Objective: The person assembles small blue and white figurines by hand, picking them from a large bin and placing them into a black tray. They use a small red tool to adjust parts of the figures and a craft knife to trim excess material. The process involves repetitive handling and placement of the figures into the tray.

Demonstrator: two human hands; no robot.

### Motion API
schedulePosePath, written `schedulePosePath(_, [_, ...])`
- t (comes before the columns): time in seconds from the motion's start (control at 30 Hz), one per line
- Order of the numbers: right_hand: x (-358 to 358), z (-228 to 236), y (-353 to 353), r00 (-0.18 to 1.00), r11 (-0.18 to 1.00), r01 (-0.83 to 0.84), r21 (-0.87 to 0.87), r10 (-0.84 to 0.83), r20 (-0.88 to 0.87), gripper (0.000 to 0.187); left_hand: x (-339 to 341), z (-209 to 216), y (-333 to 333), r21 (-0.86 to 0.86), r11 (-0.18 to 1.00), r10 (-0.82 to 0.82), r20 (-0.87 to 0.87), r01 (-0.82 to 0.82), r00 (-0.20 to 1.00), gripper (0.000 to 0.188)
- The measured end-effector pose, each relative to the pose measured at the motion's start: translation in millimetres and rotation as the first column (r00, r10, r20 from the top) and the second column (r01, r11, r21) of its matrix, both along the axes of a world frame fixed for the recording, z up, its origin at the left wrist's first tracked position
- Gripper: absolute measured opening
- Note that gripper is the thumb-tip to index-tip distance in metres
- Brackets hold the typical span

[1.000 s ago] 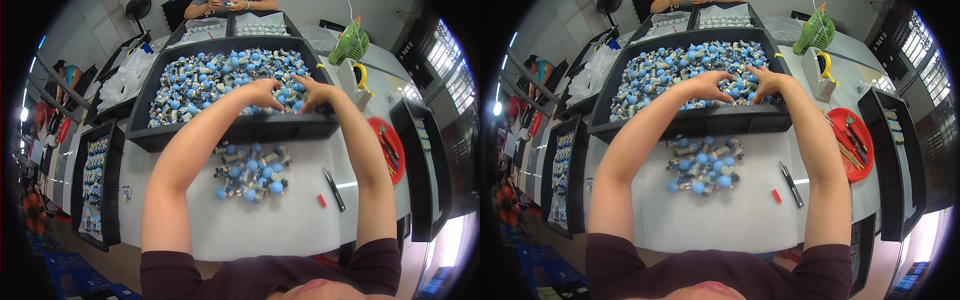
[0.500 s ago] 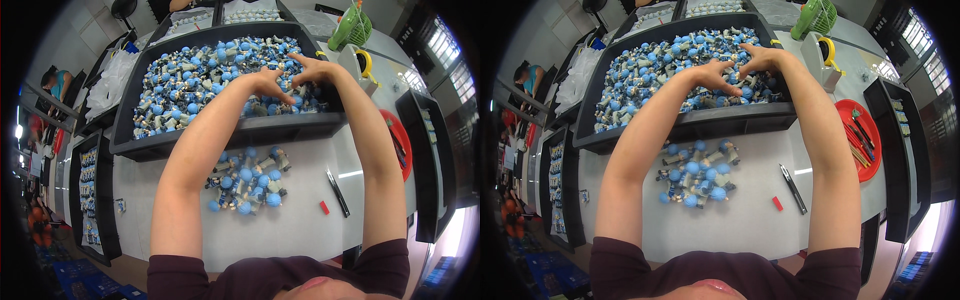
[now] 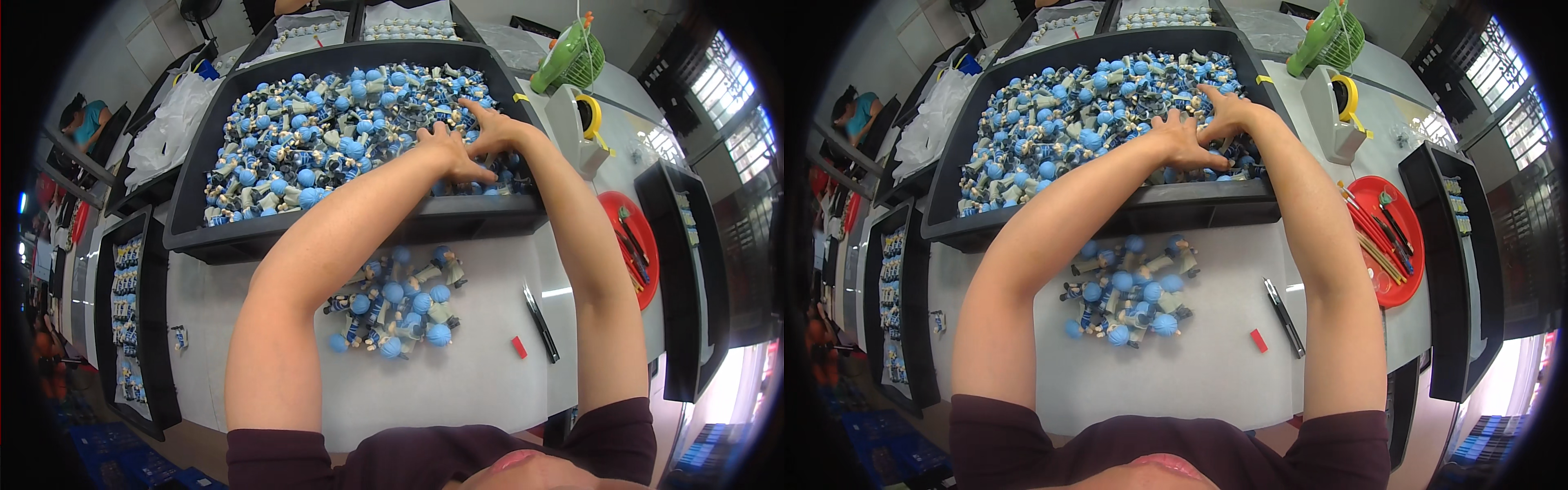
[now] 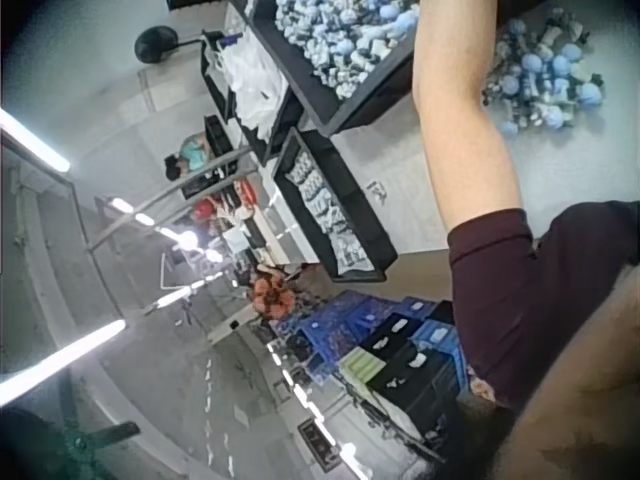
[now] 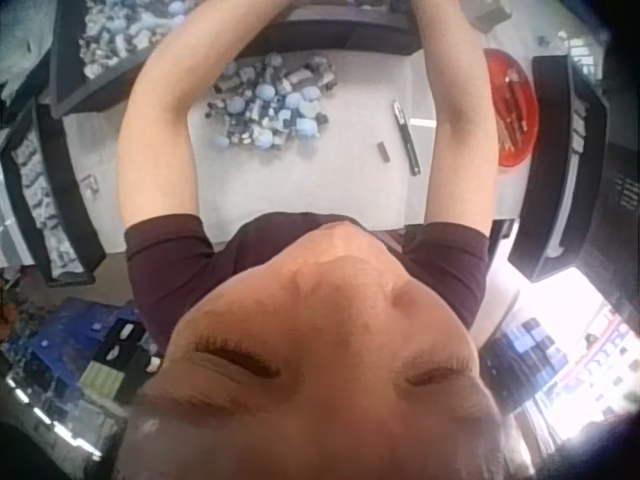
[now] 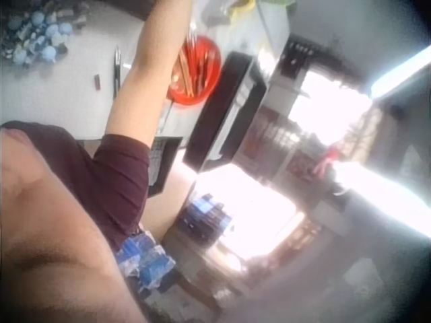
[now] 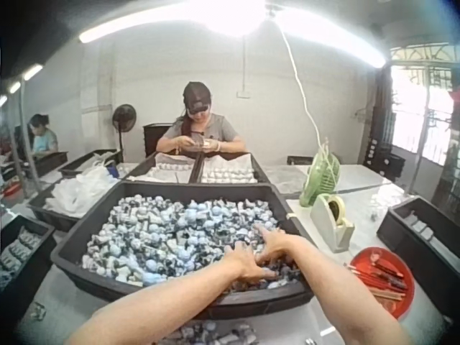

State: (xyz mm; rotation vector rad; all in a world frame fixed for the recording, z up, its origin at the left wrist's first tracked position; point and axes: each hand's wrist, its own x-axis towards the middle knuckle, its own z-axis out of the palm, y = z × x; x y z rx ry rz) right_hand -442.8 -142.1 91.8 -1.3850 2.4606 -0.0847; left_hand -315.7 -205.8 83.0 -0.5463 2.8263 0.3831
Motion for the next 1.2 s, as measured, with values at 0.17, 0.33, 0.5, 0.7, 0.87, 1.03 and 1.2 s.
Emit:
schedulePosePath(0.17, [9.2, 15.3, 2.0, 0.999, 0.997, 0.035, 0.074, -0.032, -0.031, 0.120, 13.0, 6.5, -0.6, 0.037, 0.999, 0.022, -0.021, -0.021, 1.000, 0.116])
schedulePosePath(0.33, [4.6, 10.6, -1.1, 0.996, 0.997, 0.025, 0.070, -0.030, 0.078, 0.123, 9.6, -0.5, -6.7, 0.064, 0.997, 0.035, -0.066, -0.031, 0.997, 0.113])
schedulePosePath(0.5, [1.1, 2.8, -3.2, 0.999, 0.996, -0.012, 0.090, 0.009, 0.033, 0.126, 9.1, -1.5, -8.1, 0.078, 0.996, 0.042, -0.051, -0.038, 0.998, 0.123])
schedulePosePath(0.7, [2.3, 5.2, -1.7, 0.990, 0.996, -0.079, 0.045, 0.073, 0.120, 0.120, 11.1, -2.0, -4.5, 0.047, 0.999, 0.020, -0.081, -0.016, 0.997, 0.122])
schedulePosePath(0.87, [-4.5, 0.5, 5.1, 0.986, 0.998, -0.050, -0.036, 0.055, 0.157, 0.116, 6.3, -1.9, 3.2, -0.005, 1.000, 0.004, -0.117, -0.005, 0.993, 0.112])
schedulePosePath(1.03, [-11.0, -10.0, 1.1, 0.967, 0.989, -0.067, -0.135, 0.097, 0.235, 0.114, 3.1, -5.1, -1.4, -0.064, 0.998, -0.005, -0.105, -0.002, 0.994, 0.114])
schedulePosePath(1.2, [-2.9, -10.9, -2.0, 0.973, 0.970, -0.128, -0.206, 0.163, 0.163, 0.109, 11.9, -7.8, -14.3, 0.017, 0.999, 0.035, -0.050, -0.034, 0.998, 0.120])
